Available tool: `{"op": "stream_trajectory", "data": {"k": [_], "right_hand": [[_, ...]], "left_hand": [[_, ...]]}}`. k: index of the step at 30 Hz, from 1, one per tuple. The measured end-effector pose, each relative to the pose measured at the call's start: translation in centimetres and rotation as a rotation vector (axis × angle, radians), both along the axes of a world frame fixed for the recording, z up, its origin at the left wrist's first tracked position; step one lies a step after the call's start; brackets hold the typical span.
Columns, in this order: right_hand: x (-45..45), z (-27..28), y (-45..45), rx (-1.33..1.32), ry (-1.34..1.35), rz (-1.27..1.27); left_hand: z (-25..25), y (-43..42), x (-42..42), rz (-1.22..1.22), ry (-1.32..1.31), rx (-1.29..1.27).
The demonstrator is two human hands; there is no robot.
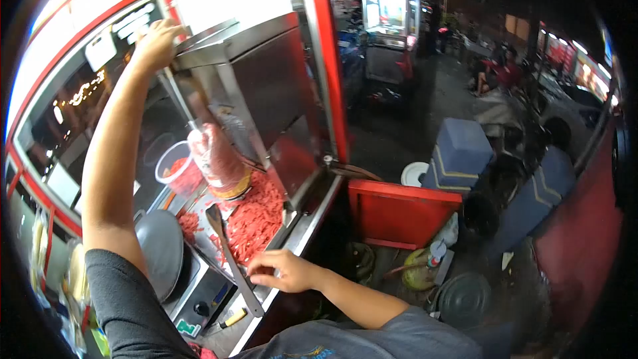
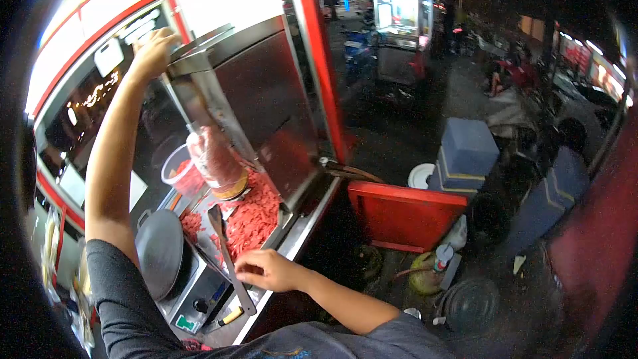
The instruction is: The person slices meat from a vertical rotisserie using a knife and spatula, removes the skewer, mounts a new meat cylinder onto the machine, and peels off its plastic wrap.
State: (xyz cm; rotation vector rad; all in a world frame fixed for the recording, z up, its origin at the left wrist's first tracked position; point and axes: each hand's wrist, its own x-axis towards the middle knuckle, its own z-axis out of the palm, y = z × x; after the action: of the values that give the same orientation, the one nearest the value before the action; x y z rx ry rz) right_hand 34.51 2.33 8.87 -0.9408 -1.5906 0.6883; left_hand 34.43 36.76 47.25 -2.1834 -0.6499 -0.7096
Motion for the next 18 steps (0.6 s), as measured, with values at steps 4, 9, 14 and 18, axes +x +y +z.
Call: {"op": "stream_trajectory", "data": {"k": [4,9,14,18], "right_hand": [[0.5,-2.1,-3.3,-0.090,0.015,0.025],[0.0,-1.5,-6.2,-0.051,0.072,0.065],[-2.1,-2.6,-7.2,-0.123,0.112,0.372],[-6.2,-4.9,-7.4,-0.358,0.246,0.617]], "left_hand": [[0.5,0.3,-0.3,0.035,-0.057,0.060],[-2.2,-5.8,-5.4,-0.511,-0.378,0.272],[-16.6,-19.9,-23.2,-0.685,-0.117,0.050],[-31.7,-23.5,-39.1,-0.311,-0.576,-0.361]]}}
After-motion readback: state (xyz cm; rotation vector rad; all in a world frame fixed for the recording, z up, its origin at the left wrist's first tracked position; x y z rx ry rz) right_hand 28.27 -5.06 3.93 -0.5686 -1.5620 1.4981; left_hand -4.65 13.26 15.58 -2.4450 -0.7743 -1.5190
